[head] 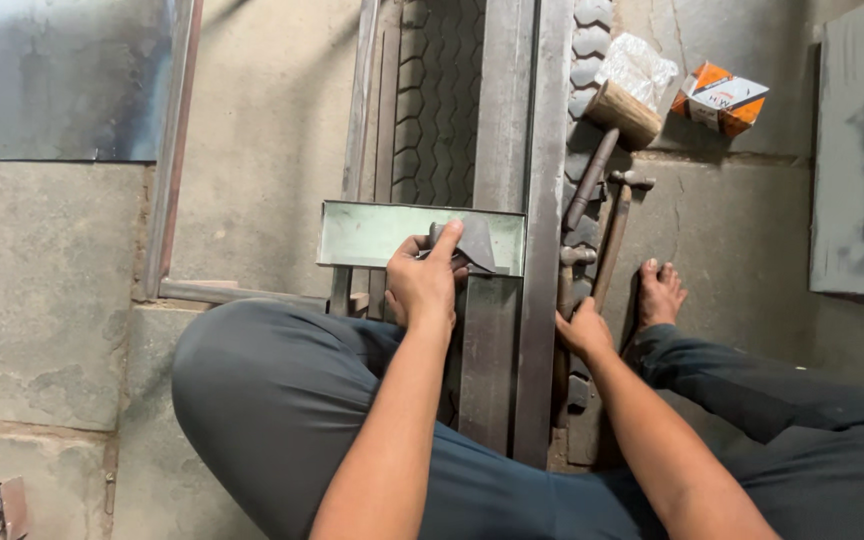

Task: The person sits on the floor and uses a hammer to strike a metal chisel placed against a rectangular metal piece. They repeatedly hit the chisel to shape or bend the metal, occasionally repositioning the piece and the chisel.

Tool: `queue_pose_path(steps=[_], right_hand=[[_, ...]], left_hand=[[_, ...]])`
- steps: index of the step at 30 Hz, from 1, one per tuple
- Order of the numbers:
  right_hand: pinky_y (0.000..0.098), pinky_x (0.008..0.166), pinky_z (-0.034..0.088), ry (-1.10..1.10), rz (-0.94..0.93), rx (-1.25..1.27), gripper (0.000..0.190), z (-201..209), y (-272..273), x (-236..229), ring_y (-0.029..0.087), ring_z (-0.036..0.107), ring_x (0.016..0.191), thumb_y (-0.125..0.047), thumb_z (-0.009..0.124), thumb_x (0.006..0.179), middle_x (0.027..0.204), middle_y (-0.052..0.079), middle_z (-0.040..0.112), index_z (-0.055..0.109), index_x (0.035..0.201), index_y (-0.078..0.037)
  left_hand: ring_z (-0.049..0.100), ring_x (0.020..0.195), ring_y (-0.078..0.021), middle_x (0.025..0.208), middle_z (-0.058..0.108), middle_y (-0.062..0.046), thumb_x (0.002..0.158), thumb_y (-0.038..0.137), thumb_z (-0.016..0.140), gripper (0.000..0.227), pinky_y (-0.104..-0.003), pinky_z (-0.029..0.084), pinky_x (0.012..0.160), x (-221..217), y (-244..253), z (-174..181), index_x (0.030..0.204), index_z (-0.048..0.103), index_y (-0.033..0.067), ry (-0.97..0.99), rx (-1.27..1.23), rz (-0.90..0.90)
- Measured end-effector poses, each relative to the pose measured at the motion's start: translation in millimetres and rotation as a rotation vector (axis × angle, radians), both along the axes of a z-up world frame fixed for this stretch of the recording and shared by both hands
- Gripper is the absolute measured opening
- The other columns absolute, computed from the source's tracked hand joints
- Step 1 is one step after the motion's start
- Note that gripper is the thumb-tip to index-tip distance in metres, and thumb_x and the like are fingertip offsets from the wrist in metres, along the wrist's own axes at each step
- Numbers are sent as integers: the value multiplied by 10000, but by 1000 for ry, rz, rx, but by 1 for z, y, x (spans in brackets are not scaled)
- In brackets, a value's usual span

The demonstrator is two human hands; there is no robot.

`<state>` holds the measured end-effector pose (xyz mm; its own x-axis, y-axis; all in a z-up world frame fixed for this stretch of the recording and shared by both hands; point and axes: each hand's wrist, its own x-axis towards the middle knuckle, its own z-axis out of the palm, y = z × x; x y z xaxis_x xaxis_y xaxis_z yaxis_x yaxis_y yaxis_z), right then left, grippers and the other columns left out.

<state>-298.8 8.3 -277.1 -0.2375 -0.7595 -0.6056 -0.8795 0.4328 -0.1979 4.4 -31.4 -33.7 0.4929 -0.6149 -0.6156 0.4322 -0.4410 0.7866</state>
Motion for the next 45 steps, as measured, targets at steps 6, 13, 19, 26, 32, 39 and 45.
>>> queue_pose_path(steps=[6, 13, 19, 26, 32, 39, 45], right_hand=[[497, 1004, 518, 114, 85, 165, 861, 19, -30, 3, 402, 639, 1214, -670, 683, 846, 1275, 271, 664, 488, 1357, -5], [505, 978, 530, 134, 175, 168, 686, 12, -7, 0, 412, 658, 1173, -485, 749, 874, 1222, 262, 688, 497, 1311, -19], [516, 969, 528, 120, 179, 146, 641, 1, -9, -9, 421, 650, 1167, -441, 758, 868, 1214, 249, 688, 496, 1309, -57], [518, 969, 528, 124, 197, 105, 664, 7, -7, -7, 432, 655, 1151, -464, 769, 853, 1201, 264, 691, 501, 1308, -61], [522, 970, 518, 91, 171, 140, 737, 33, -7, 8, 440, 651, 1161, -500, 782, 807, 1212, 273, 683, 472, 1325, -77], [522, 963, 512, 29, 115, 57, 771, 13, 2, -1, 471, 647, 1144, -472, 710, 889, 1181, 338, 668, 376, 1380, 21], [472, 627, 624, -44, 2, -37, 526, 60, -42, -39, 395, 767, 720, -341, 635, 960, 930, 259, 728, 503, 1334, 4]], left_hand=[[715, 548, -158, 702, 711, -101, 855, 271, 792, 343, -272, 567, 440, -9, -3, -43, 803, 610, -15, -43, -146, -42], [661, 497, -123, 677, 730, -108, 817, 242, 815, 333, -271, 546, 403, -27, -4, -44, 824, 645, -44, -190, -109, -136], [695, 594, -147, 664, 745, -103, 805, 362, 859, 426, -327, 547, 582, -38, -8, -31, 811, 713, -39, -375, -108, -117], [732, 709, -303, 745, 749, -119, 793, 467, 782, 386, -407, 570, 670, -43, -10, -16, 847, 816, 86, -748, -3, -385], [624, 1102, -270, 911, 762, -77, 801, 485, 772, 390, -515, 315, 1040, -50, -7, -22, 847, 805, 99, -1020, -73, -562], [593, 1185, -234, 973, 758, -68, 837, 475, 764, 382, -608, 129, 1205, -57, 4, -69, 872, 766, 95, -1052, -232, -420], [645, 1000, -231, 859, 717, -54, 796, 454, 797, 366, -541, 265, 1156, -62, 3, -90, 747, 704, 103, -978, -309, -398]])
